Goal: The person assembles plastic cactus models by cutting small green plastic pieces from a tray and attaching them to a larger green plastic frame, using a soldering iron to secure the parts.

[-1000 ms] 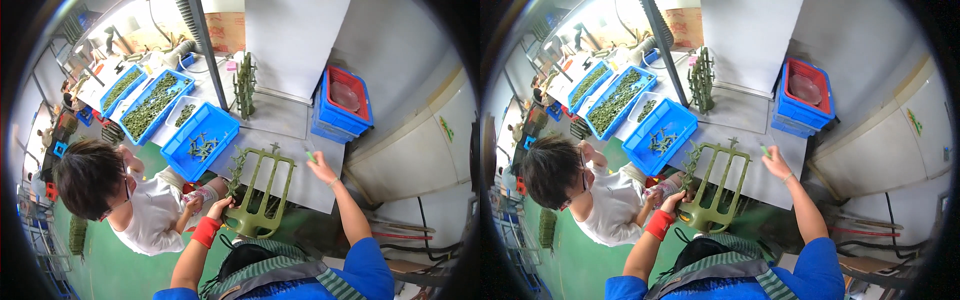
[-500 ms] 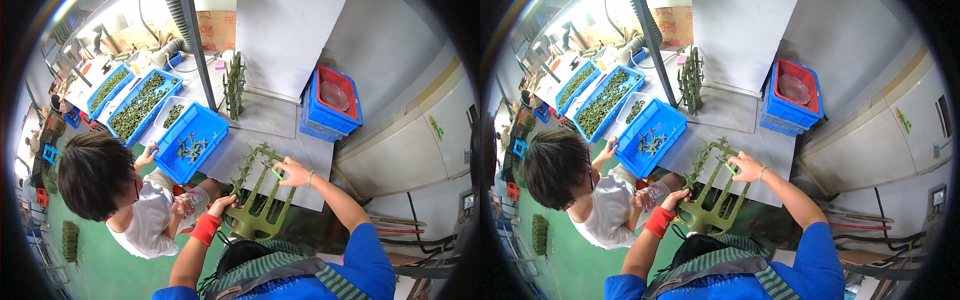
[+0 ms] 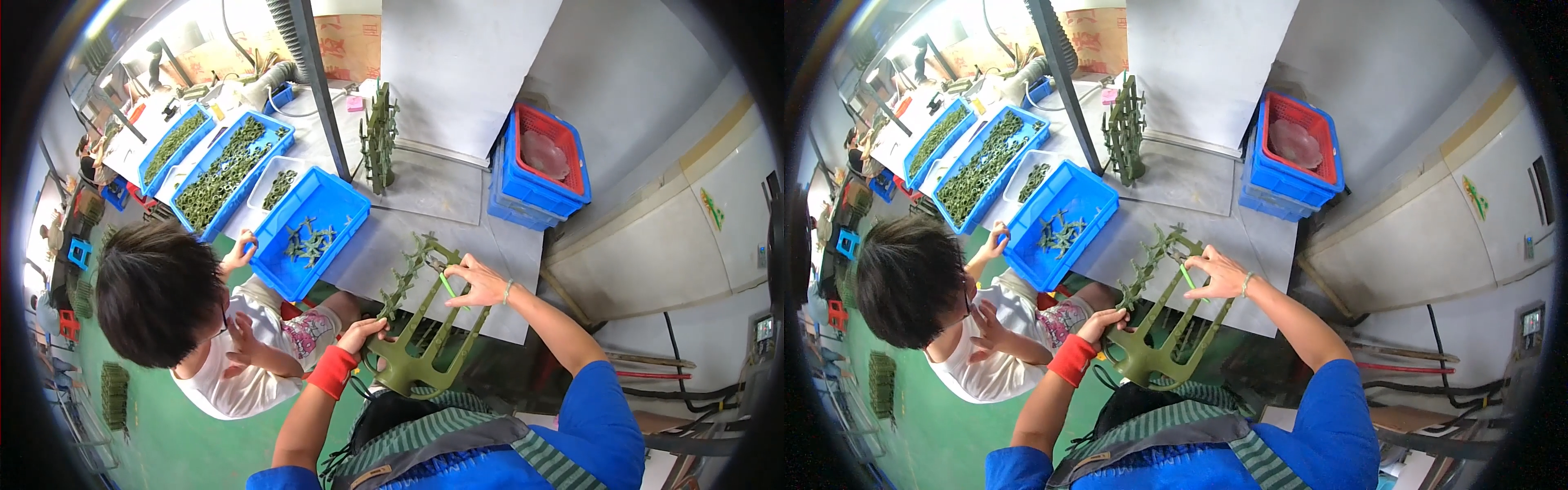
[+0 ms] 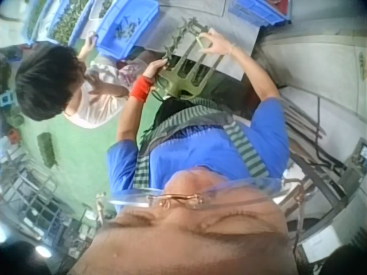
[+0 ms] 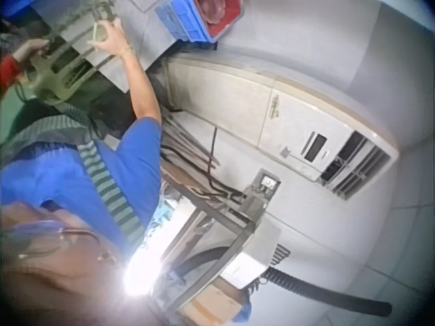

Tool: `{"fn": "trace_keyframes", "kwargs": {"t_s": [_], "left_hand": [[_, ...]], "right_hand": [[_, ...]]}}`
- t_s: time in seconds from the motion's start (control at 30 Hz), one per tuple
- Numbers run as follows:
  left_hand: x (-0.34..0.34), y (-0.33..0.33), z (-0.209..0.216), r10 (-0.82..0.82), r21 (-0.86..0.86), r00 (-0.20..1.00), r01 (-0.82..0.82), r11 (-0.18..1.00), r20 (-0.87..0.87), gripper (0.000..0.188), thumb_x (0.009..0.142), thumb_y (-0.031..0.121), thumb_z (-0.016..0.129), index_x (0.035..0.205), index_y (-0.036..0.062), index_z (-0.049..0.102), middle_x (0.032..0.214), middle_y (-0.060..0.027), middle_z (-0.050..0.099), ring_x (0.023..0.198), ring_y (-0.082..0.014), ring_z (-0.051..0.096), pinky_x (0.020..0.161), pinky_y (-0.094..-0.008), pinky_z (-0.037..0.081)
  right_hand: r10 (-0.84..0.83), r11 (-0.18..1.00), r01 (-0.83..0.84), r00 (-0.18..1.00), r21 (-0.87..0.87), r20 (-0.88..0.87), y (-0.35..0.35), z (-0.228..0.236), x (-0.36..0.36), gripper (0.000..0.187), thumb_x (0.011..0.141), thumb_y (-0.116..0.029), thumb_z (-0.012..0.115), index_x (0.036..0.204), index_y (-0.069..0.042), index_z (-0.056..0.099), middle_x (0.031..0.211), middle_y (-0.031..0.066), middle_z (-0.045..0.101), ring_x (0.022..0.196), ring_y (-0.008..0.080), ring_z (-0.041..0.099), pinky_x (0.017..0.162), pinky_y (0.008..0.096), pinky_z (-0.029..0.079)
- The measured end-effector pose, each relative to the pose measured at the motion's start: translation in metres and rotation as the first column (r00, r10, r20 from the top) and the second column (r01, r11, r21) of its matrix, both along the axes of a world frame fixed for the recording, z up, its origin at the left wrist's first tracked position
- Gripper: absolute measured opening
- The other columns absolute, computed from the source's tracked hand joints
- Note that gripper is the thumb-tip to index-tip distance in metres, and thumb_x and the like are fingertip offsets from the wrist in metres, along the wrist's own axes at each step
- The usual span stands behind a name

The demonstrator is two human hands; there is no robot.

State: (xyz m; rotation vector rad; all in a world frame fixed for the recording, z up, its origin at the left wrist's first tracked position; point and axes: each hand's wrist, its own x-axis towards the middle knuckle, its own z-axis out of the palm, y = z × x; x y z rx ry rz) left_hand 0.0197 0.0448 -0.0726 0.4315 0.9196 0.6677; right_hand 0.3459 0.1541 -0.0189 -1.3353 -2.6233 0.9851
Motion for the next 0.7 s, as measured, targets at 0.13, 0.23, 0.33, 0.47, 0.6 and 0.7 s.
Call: {"fn": "trace_keyframes", "kwargs": {"t_s": [0.13, 0.23, 0.33, 0.47, 0.6, 0.7], "left_hand": [[0.006, 0.005, 0.011, -0.068, -0.008, 0.997, 0.068, 0.998, -0.031, 0.023, 0.098, 0.023, 0.056, 0.093, 0.0007, 0.060, 0.075, -0.0014, 0.057, 0.083, -0.0191, 0.067, 0.077, -0.0310, 0.054], [0.008, 0.011, 0.015, -0.124, -0.003, 0.990, 0.124, 0.992, -0.065, 0.023, 0.097, 0.023, 0.057, 0.092, 0.0010, 0.060, 0.074, -0.0016, 0.056, 0.085, -0.0210, 0.068, 0.075, -0.0320, 0.053], [0.011, 0.016, 0.016, -0.175, 0.019, 0.979, 0.178, 0.984, -0.103, 0.022, 0.096, 0.022, 0.058, 0.090, 0.0015, 0.060, 0.072, -0.0016, 0.056, 0.087, -0.0227, 0.068, 0.074, -0.0330, 0.053], [0.023, 0.024, 0.007, -0.223, -0.019, 0.966, 0.222, 0.975, -0.134, 0.022, 0.096, 0.022, 0.058, 0.087, 0.0019, 0.060, 0.071, -0.0016, 0.056, 0.086, -0.0210, 0.069, 0.074, -0.0313, 0.053], [0.023, 0.025, -0.023, -0.243, -0.059, 0.961, 0.237, 0.970, -0.130, 0.023, 0.096, 0.022, 0.058, 0.085, 0.0017, 0.060, 0.072, -0.0026, 0.057, 0.084, -0.0215, 0.068, 0.074, -0.0321, 0.053], [0.025, 0.031, -0.041, -0.219, -0.099, 0.970, 0.208, 0.973, -0.105, 0.025, 0.095, 0.025, 0.059, 0.082, 0.0034, 0.059, 0.072, -0.0013, 0.058, 0.076, -0.0170, 0.065, 0.068, -0.0292, 0.052]], "right_hand": [[-0.028, 0.999, 0.029, 0.999, -0.032, 0.032, -0.003, 0.003, 0.006, 0.068, 0.071, -0.063, 0.072, 0.124, -0.024, 0.054, 0.106, 0.0139, 0.047, 0.097, 0.0310, 0.054, 0.085, 0.0373, 0.046], [-0.027, 0.998, 0.030, 0.999, -0.063, 0.043, -0.005, 0.004, 0.014, 0.063, 0.073, -0.063, 0.070, 0.118, -0.022, 0.055, 0.106, 0.0137, 0.047, 0.095, 0.0319, 0.055, 0.084, 0.0379, 0.046], [0.017, 0.980, 0.011, 0.990, -0.201, 0.138, -0.006, 0.001, 0.021, 0.057, 0.076, -0.057, 0.071, 0.107, -0.013, 0.051, 0.098, 0.0113, 0.047, 0.088, 0.0282, 0.051, 0.078, 0.0378, 0.043], [0.003, 0.957, -0.001, 1.000, -0.290, 0.007, -0.005, -0.032, 0.037, 0.046, 0.080, -0.047, 0.068, 0.093, -0.009, 0.045, 0.087, 0.0090, 0.048, 0.081, 0.0258, 0.051, 0.072, 0.0391, 0.041], [-0.053, 0.934, 0.034, 0.998, -0.357, -0.045, -0.007, -0.064, 0.029, 0.032, 0.082, -0.030, 0.061, 0.087, -0.008, 0.039, 0.078, 0.0069, 0.047, 0.072, 0.0216, 0.047, 0.066, 0.0374, 0.039], [-0.183, 0.886, 0.125, 0.979, -0.447, -0.090, -0.008, -0.091, 0.032, 0.030, 0.081, -0.028, 0.061, 0.089, -0.008, 0.041, 0.077, 0.0055, 0.046, 0.069, 0.0189, 0.046, 0.063, 0.0357, 0.039]]}}
